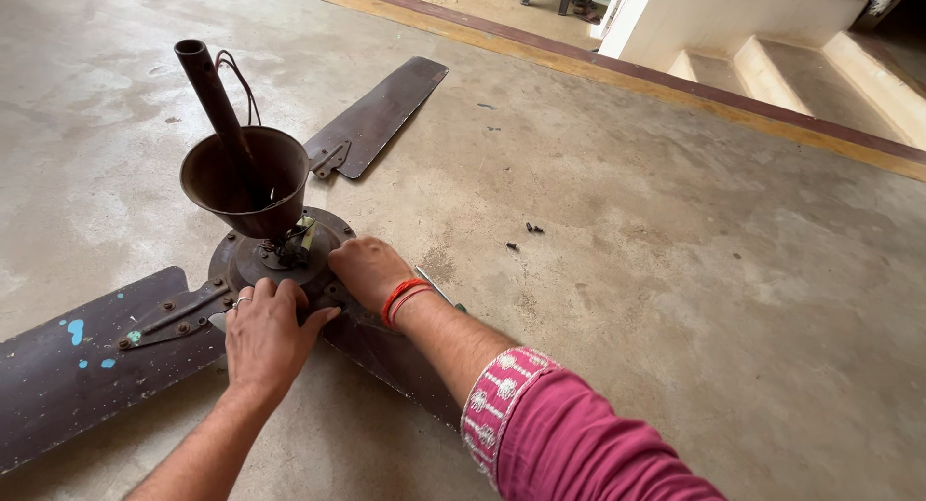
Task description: The person assembles an electric fan by attaching the blades to the central motor housing. They pick up each blade, align it with the mounting holes, insert screws, and tighten them using a screwdriver. The process is repeated for each blade until all are secured.
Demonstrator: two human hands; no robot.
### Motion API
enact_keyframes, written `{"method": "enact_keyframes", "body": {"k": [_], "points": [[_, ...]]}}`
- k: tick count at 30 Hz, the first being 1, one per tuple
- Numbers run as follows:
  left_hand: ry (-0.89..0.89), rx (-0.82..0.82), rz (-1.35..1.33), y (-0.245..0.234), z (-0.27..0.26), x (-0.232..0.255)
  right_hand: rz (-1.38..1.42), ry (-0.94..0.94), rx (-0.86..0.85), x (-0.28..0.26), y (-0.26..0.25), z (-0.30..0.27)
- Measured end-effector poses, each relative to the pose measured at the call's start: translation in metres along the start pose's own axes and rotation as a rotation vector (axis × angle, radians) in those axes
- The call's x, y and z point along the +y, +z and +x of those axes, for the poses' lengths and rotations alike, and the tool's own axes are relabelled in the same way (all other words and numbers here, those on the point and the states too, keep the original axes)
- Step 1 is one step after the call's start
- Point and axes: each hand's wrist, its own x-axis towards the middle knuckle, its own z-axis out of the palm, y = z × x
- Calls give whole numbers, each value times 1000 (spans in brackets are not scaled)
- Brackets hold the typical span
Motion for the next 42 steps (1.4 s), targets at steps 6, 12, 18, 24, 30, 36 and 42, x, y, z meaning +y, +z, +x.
{"method": "enact_keyframes", "body": {"k": [6,12,18,24,30,36,42], "points": [[-9,-3,-32,0,-2,-2,-88,-218,-35,19,-1,7],[-88,-46,-32,0,5,7,-108,-162,-11,11,0,3],[-120,-43,5,5,2,13,99,167,30,-2,11,-7],[-128,-35,-7,9,-2,12,116,139,119,0,24,-12],[-118,-24,14,9,0,12,214,275,17,-7,14,-14],[-138,-55,13,7,2,10,199,238,60,-13,-14,-26],[-144,-75,26,7,1,10,265,63,177,-9,-13,-37]]}}
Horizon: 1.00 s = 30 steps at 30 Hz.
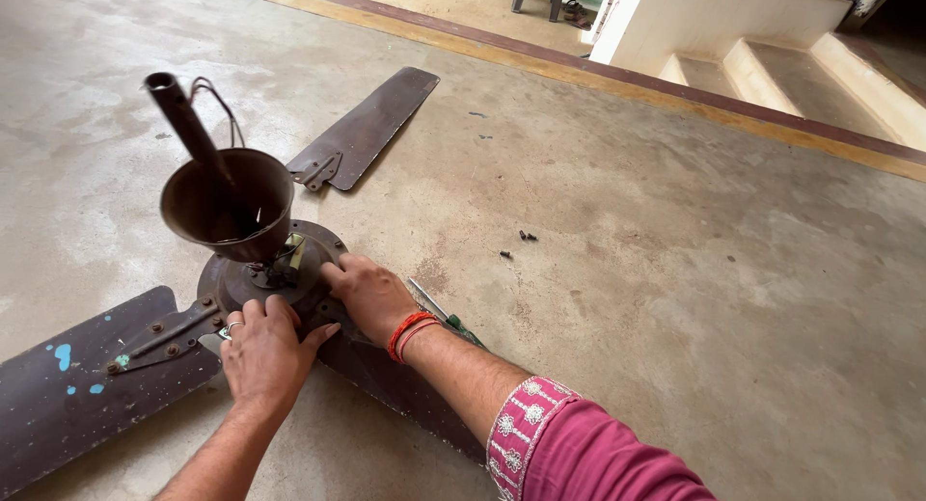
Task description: The person assembles an electric fan by attaching the blades to the central motor housing. They pick up each blade, align it with the mounting holes, insert screws, and tighten them using a screwdriver. The process is repeated for each blade until all are secured.
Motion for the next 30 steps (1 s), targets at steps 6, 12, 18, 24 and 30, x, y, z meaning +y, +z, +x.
{"method": "enact_keyframes", "body": {"k": [6,12,18,24,30], "points": [[6,22,-11,1,-4,1,-141,-78,-5,22,23,4],[8,65,-25,0,-4,3,-232,-172,83,32,44,1],[4,40,6,0,-1,2,-219,44,-69,18,42,12],[6,26,33,1,-2,0,-53,-2,2,14,17,0],[9,22,29,3,-1,0,-110,-123,39,20,15,-4]]}}
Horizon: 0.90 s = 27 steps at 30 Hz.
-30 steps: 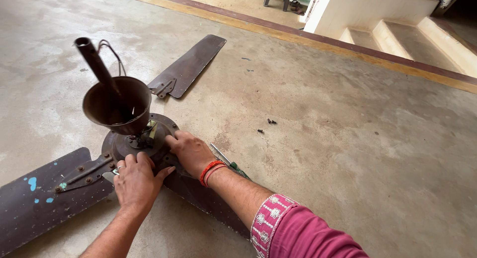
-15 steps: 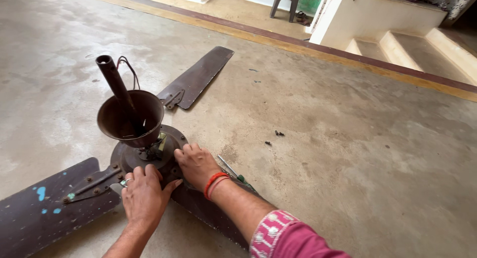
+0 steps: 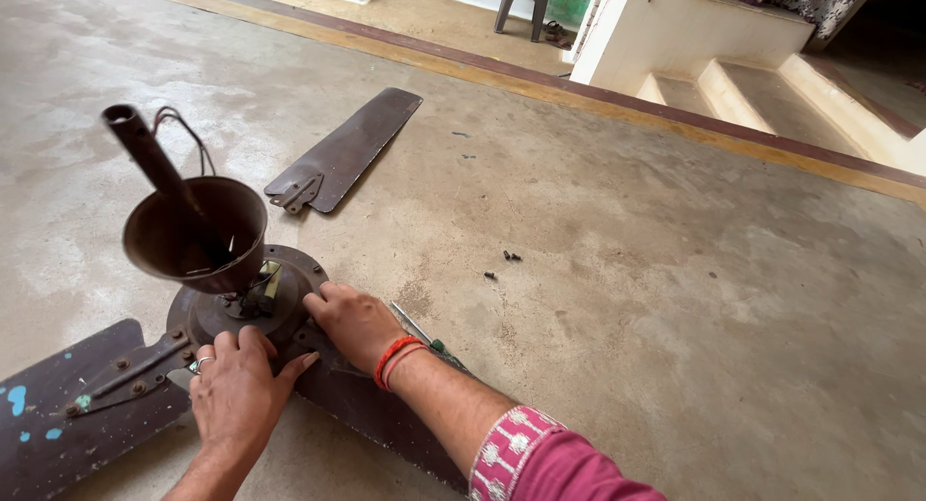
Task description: The person assembles an electric fan by attaching the blades to the central motor housing. They pick up each blade, align it with the mounting holes, insert screws, and tighten them using a screwdriver. The process is repeated for each blade until all are secured.
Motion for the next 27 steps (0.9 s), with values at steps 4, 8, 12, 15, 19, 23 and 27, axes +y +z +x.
{"method": "enact_keyframes", "body": {"k": [4,8,12,15,19,23,27], "points": [[11,37,-27,-1,0,0,32,34,-6,3,-2,7],[-3,32,-41,0,-1,1,-134,-72,-137,1,-3,12],[-16,-16,-36,0,0,3,-229,-56,-240,0,1,15],[-15,-11,-44,-2,0,3,-176,40,-309,3,2,18],[-27,-6,-37,-2,-2,4,-74,150,-296,4,2,18],[-22,38,-52,-4,-5,6,-34,196,-226,-3,-2,17],[-36,2,-48,-6,-1,3,-7,119,-175,-6,-5,13]]}}
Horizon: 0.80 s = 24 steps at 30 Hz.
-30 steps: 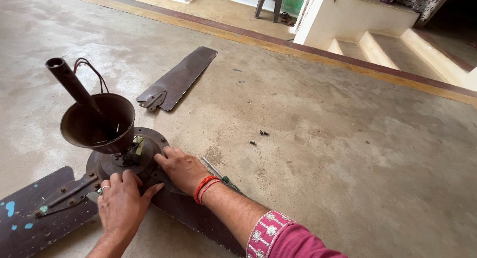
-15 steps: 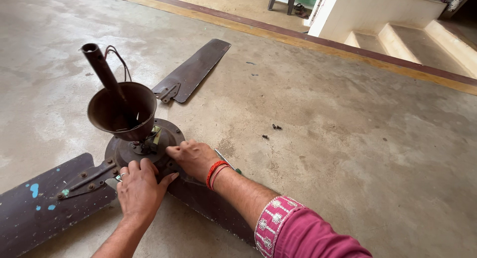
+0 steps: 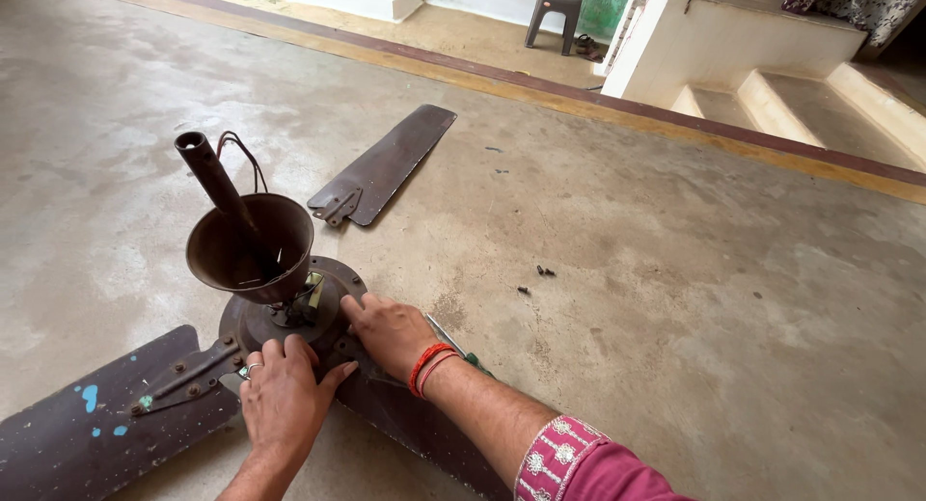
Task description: The person assembles an electric fan by attaching the blades to the central motor housing. They pick up each blade, align it with the mounting holes, insert screws, and tighten them using a screwdriver. The process is repeated for each blade until all are secured.
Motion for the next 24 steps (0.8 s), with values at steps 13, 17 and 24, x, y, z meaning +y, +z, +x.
{"method": "enact_keyframes", "body": {"k": [13,17,24], "points": [[-8,-22,36,6,-2,3,-97,191,-5,-6,37,6],[-32,21,69,8,1,5,-27,216,-3,-1,32,6],[-91,-208,254,-6,22,31,15,325,36,43,6,-9]]}}
